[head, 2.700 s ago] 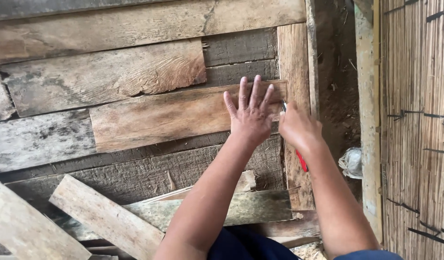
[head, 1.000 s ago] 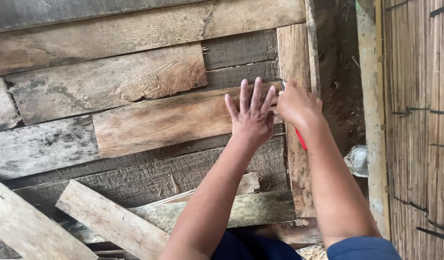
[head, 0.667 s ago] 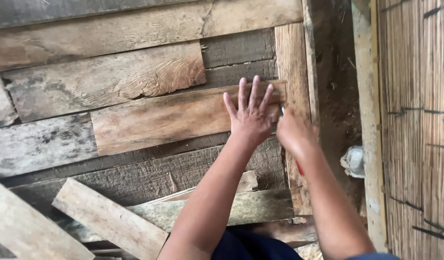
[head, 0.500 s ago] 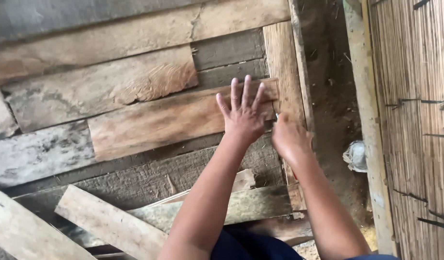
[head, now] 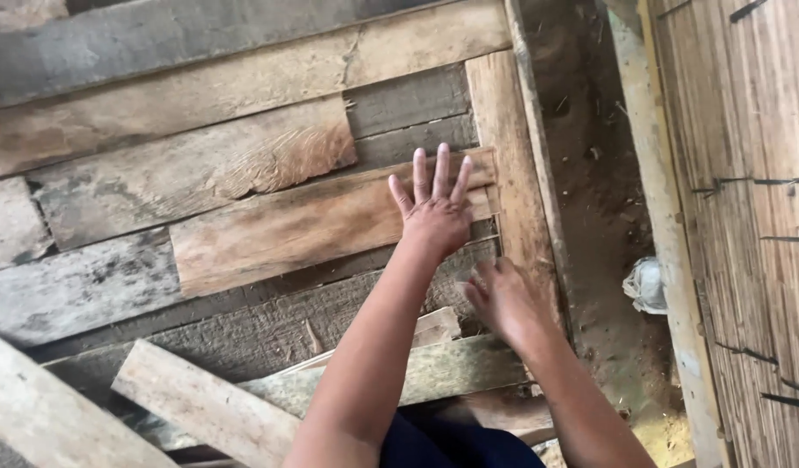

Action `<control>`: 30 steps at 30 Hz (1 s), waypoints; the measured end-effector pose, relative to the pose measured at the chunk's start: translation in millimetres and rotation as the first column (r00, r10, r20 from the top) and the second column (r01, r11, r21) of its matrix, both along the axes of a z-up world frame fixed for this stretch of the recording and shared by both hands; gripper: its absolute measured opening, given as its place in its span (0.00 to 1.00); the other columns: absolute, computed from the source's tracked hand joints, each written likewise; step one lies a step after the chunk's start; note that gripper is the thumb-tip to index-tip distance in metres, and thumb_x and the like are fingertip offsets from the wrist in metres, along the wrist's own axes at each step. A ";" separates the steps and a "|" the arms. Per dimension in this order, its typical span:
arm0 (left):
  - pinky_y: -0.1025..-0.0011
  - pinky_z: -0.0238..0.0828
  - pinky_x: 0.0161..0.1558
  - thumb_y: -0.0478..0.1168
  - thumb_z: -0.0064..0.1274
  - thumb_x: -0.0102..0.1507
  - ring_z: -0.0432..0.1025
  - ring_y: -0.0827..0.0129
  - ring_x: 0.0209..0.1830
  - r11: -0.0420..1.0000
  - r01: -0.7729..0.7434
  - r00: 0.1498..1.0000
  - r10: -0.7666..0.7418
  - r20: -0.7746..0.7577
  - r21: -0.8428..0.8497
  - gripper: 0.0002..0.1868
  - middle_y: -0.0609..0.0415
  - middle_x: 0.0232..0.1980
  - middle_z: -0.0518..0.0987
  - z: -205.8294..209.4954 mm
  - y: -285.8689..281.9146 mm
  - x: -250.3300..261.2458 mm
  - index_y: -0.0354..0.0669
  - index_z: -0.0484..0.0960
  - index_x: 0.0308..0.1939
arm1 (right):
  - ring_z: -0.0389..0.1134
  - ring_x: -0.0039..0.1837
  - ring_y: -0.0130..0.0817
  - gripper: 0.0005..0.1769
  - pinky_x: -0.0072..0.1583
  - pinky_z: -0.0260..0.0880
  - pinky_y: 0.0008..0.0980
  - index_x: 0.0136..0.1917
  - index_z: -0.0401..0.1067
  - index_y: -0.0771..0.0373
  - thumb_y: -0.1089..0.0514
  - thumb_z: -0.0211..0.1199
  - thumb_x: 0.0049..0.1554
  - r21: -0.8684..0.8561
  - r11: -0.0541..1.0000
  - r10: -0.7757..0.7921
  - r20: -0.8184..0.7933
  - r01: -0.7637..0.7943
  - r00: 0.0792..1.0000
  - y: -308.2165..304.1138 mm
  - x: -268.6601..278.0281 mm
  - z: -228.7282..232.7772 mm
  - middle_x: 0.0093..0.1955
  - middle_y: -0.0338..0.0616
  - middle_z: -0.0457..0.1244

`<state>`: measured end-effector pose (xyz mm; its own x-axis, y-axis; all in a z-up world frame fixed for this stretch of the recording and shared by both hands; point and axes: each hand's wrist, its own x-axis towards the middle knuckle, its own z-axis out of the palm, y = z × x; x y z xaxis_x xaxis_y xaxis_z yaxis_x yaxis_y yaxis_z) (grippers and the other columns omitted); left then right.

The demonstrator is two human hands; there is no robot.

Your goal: The person arranges wooden planks on a wooden surface, picking up and placing them in rows. They use a red utility knife to trim the ends of some planks to fit the layout. The person continues placing and adjusting planks across the surface throughout the clip.

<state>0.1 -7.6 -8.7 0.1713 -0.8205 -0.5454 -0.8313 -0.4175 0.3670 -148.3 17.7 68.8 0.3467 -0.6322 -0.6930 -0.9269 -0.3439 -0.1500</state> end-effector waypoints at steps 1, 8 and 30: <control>0.26 0.12 0.71 0.57 0.36 0.71 0.12 0.45 0.82 1.000 0.006 1.000 -0.006 0.001 -0.011 0.40 0.55 0.85 0.22 15.9 0.8 0.6 0.67 0.34 0.83 | 0.66 0.68 0.61 0.23 0.64 0.67 0.67 0.66 0.71 0.55 0.46 0.55 0.62 -0.011 1.000 -0.006 0.001 0.006 1.000 -9.9 -5.4 -15.4 0.62 0.57 0.65; 0.25 0.08 0.69 0.52 0.32 0.71 0.08 0.42 0.80 1.000 0.004 1.000 -0.004 -0.001 -0.023 0.40 0.51 0.84 0.18 11.5 5.9 -1.5 0.57 0.32 0.83 | 0.65 0.62 0.58 0.17 0.61 0.69 0.50 0.61 0.75 0.67 0.58 0.64 0.61 -0.563 0.771 0.061 0.531 0.298 0.845 -91.0 11.4 -120.3 0.57 0.55 0.61; 0.29 0.10 0.71 0.56 0.53 0.67 0.17 0.44 0.84 0.876 -0.046 0.988 0.109 0.105 -0.481 0.48 0.52 0.86 0.26 -46.6 23.9 -17.4 0.54 0.42 0.84 | 0.71 0.54 0.49 0.13 0.54 0.72 0.44 0.51 0.75 0.55 0.60 0.68 0.51 -0.114 0.990 -0.028 0.430 0.086 0.903 -152.0 36.5 -66.3 0.50 0.50 0.68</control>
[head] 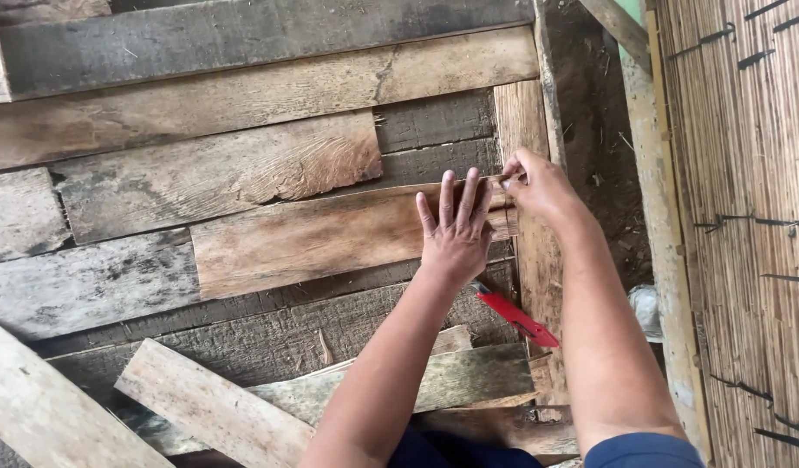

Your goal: The person arranges wooden planks on a wooden surface, picking up and placing them in rows. They use a red utility knife to trim the ends of some planks to fit the layout. The person continues placing and adjusting planks across the surface throughout the clip.

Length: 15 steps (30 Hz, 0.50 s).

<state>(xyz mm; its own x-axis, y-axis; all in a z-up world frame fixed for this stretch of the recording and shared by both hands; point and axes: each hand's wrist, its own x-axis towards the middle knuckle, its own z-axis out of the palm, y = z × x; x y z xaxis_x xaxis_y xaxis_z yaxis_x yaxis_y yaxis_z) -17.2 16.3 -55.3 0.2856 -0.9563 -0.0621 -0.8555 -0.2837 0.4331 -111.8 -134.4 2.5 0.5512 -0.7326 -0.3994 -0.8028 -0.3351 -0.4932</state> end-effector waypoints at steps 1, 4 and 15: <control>0.29 0.10 0.71 0.56 0.53 0.67 0.17 0.44 0.84 1.000 -0.002 1.000 0.002 0.000 0.002 0.48 0.52 0.86 0.26 1.0 -0.4 0.4 0.54 0.42 0.84 | 0.71 0.54 0.49 0.13 0.54 0.72 0.44 0.51 0.75 0.55 0.60 0.68 0.51 0.002 1.000 0.002 0.000 -0.002 1.000 -2.9 3.7 1.4 0.50 0.50 0.68; 0.28 0.10 0.71 0.55 0.51 0.68 0.16 0.44 0.83 0.999 0.004 1.000 -0.003 -0.020 0.042 0.47 0.52 0.86 0.24 6.3 -2.1 1.9 0.54 0.40 0.84 | 0.71 0.57 0.51 0.11 0.56 0.72 0.46 0.51 0.76 0.55 0.61 0.66 0.52 0.004 1.000 -0.007 0.007 0.007 1.000 -9.1 10.4 -1.2 0.51 0.51 0.70; 0.26 0.11 0.71 0.54 0.47 0.69 0.12 0.43 0.82 0.982 0.042 0.991 -0.017 -0.134 0.186 0.45 0.52 0.85 0.21 19.8 -7.9 8.0 0.53 0.40 0.83 | 0.74 0.55 0.53 0.18 0.56 0.72 0.49 0.54 0.57 0.57 0.67 0.62 0.57 -0.301 0.875 -0.364 0.108 0.379 0.925 31.2 38.4 -4.1 0.45 0.51 0.72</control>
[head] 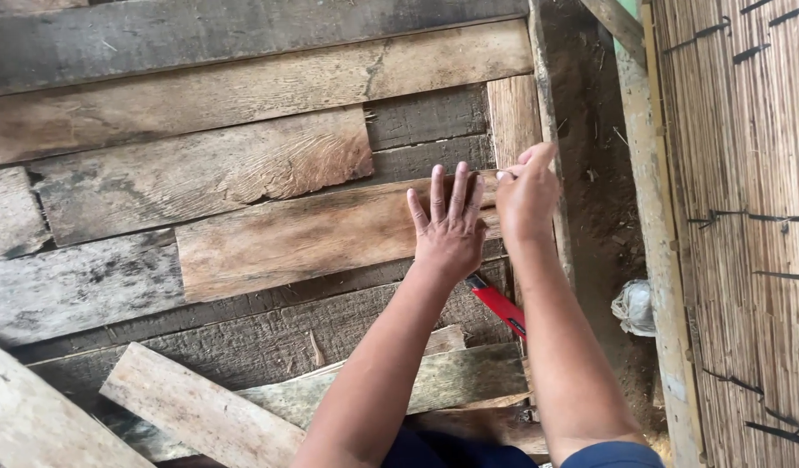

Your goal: The person arranges wooden planks on a wooden surface, picking up and placing them in rows. They use a red utility knife to trim the ends of some planks to fit the layout. The person continues placing and adjusting planks across the surface throughout the clip.

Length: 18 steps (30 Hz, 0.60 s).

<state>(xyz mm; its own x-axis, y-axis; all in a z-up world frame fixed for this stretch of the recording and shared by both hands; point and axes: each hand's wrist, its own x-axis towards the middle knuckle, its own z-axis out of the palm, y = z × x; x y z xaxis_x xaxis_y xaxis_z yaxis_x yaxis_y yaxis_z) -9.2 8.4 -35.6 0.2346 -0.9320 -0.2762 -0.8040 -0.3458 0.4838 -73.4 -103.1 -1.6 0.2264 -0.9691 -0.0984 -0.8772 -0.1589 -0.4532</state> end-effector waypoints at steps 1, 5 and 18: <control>0.26 0.11 0.71 0.54 0.47 0.69 0.12 0.43 0.82 1.000 0.003 1.000 -0.003 0.000 0.001 0.45 0.52 0.85 0.21 1.4 -0.5 0.7 0.53 0.40 0.83 | 0.74 0.55 0.53 0.18 0.56 0.72 0.49 0.54 0.57 0.57 0.67 0.62 0.57 0.001 1.000 -0.003 0.000 0.003 1.000 2.8 1.1 -1.6 0.45 0.51 0.72; 0.27 0.12 0.71 0.54 0.42 0.70 0.11 0.43 0.81 0.999 0.007 1.000 -0.008 0.016 0.040 0.42 0.52 0.85 0.21 4.9 -2.2 1.5 0.53 0.41 0.83 | 0.73 0.55 0.55 0.16 0.54 0.74 0.49 0.54 0.55 0.60 0.71 0.59 0.59 -0.061 0.998 0.002 -0.005 -0.003 1.000 14.4 6.8 -4.2 0.46 0.57 0.70; 0.28 0.12 0.71 0.54 0.39 0.69 0.12 0.42 0.81 0.996 0.018 0.999 -0.022 0.042 0.091 0.41 0.52 0.85 0.23 14.0 -2.5 3.3 0.58 0.39 0.84 | 0.70 0.61 0.55 0.21 0.55 0.76 0.57 0.58 0.68 0.54 0.52 0.67 0.52 0.451 0.817 0.528 -0.333 -0.359 0.782 105.4 -125.1 -38.5 0.57 0.51 0.66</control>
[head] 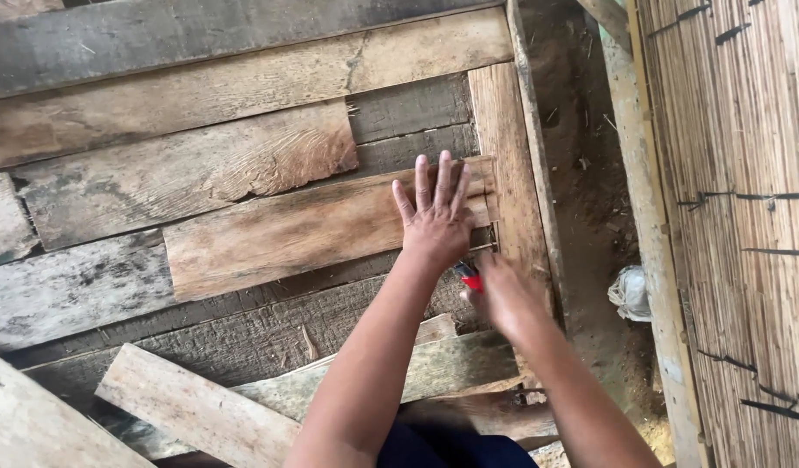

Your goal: The person arranges wooden planks on a wooden surface, picking up and placing them in rows. They use a red utility knife to trim the ends of some planks to fit the layout. The person continues placing and adjusting planks across the surface throughout the clip.

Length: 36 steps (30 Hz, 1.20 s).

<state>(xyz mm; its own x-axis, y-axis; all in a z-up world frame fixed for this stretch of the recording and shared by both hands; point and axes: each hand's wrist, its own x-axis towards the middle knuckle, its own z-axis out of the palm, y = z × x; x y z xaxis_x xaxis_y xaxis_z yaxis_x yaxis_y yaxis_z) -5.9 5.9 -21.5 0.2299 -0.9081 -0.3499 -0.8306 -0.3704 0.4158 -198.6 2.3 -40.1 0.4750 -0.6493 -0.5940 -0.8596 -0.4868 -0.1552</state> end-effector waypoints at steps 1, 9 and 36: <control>0.28 0.12 0.71 0.54 0.39 0.69 0.12 0.42 0.81 1.000 0.004 1.000 -0.004 0.001 -0.002 0.41 0.52 0.85 0.23 -0.4 -0.8 -1.3 0.58 0.39 0.84 | 0.70 0.61 0.55 0.21 0.55 0.76 0.57 0.58 0.68 0.54 0.52 0.67 0.52 -0.002 1.000 -0.004 0.001 0.004 1.000 3.0 -0.8 -0.7 0.57 0.51 0.66; 0.28 0.08 0.70 0.58 0.39 0.70 0.09 0.43 0.80 0.995 0.015 1.000 -0.013 -0.027 0.097 0.43 0.53 0.84 0.18 10.5 -4.8 2.1 0.61 0.35 0.84 | 0.70 0.53 0.68 0.15 0.50 0.74 0.64 0.58 0.64 0.57 0.50 0.54 0.61 -0.136 0.977 -0.137 0.190 0.164 0.972 -30.5 4.9 61.3 0.57 0.57 0.63; 0.28 0.11 0.71 0.55 0.39 0.71 0.11 0.43 0.81 0.998 -0.019 0.998 0.022 -0.052 0.059 0.40 0.52 0.85 0.22 4.6 -5.1 1.3 0.59 0.39 0.83 | 0.71 0.58 0.70 0.18 0.58 0.68 0.62 0.62 0.56 0.57 0.46 0.37 0.67 -0.101 0.978 -0.189 -0.085 0.181 0.978 -110.2 107.3 33.9 0.53 0.69 0.68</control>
